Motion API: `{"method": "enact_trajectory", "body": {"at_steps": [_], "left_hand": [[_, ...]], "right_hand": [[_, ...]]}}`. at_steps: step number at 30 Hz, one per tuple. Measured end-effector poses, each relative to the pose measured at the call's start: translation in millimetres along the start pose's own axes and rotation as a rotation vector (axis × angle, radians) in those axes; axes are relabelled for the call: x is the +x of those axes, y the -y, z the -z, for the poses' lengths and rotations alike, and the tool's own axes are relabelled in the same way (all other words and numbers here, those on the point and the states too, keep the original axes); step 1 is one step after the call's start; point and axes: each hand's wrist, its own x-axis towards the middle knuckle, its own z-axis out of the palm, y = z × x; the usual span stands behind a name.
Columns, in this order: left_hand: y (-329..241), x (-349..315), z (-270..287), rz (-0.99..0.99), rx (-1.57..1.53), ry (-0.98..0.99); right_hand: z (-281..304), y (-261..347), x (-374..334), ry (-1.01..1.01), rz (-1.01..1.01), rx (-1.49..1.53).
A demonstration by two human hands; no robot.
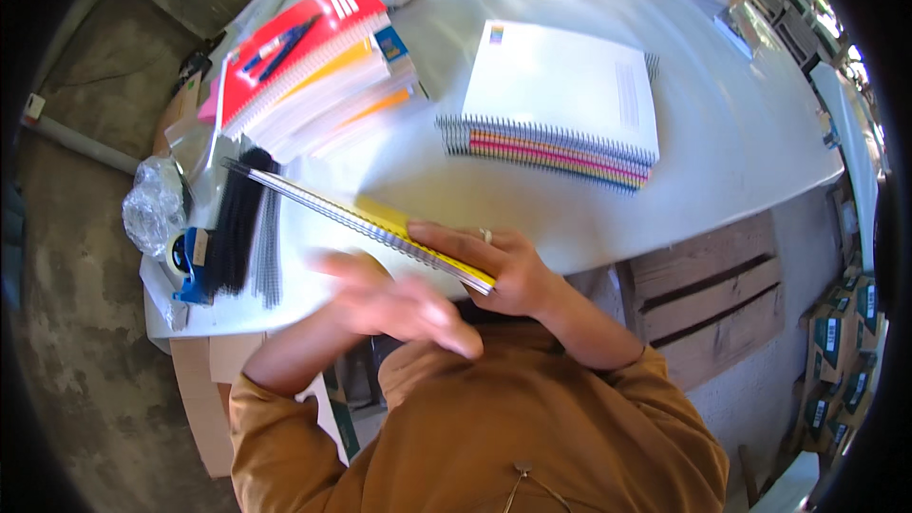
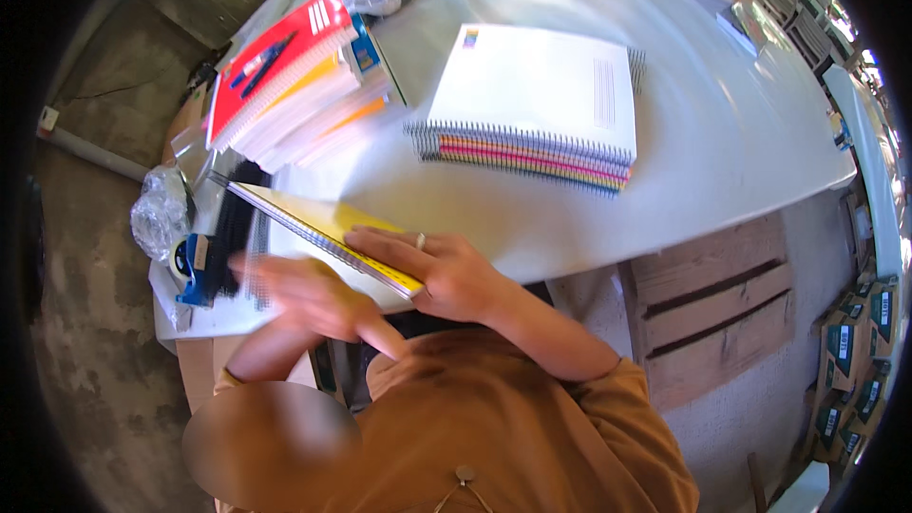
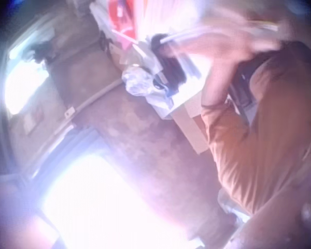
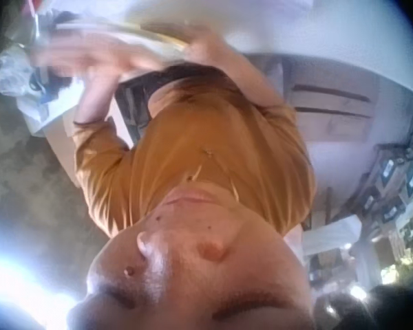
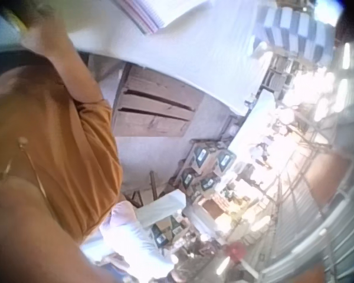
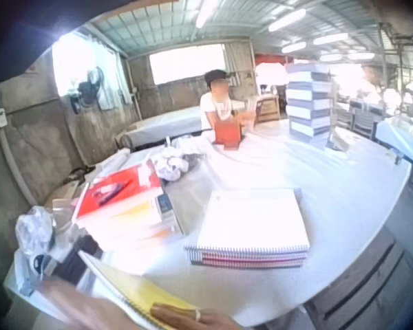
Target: The person picks up a prepunched notebook, inserts a plastic spiral coil into the holes, and rotates the coil by hand to thread it completely through the spine. They repeat this process for several notebooks of various colors.
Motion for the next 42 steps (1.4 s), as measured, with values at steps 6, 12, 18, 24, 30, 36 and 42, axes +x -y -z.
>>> {"method": "enact_trajectory", "body": {"at_steps": [6,12,18,24,30,36,42], "left_hand": [[-57,-60,-5,0.234,-0.588,0.074],[-35,1,12,0.238,-0.436,0.326],[-26,20,11,0.323,-0.487,0.482],[0,72,27,0.298,-0.537,0.765],[6,74,34,0.423,-0.581,0.681],[23,46,32,0.578,-0.369,0.285],[-28,65,-44,1.482,-1.333,-0.317]], "right_hand": [[2,2,1,0.0,0.043,-0.079],[-12,-9,-7,0.018,0.055,-0.092],[-4,-21,-9,-0.158,-0.12,0.178],[8,-11,-4,-0.014,-0.28,0.149],[18,10,8,0.127,-0.382,0.256],[70,7,20,-0.253,-0.265,0.412],[103,-48,33,-0.871,-0.258,0.518]]}}
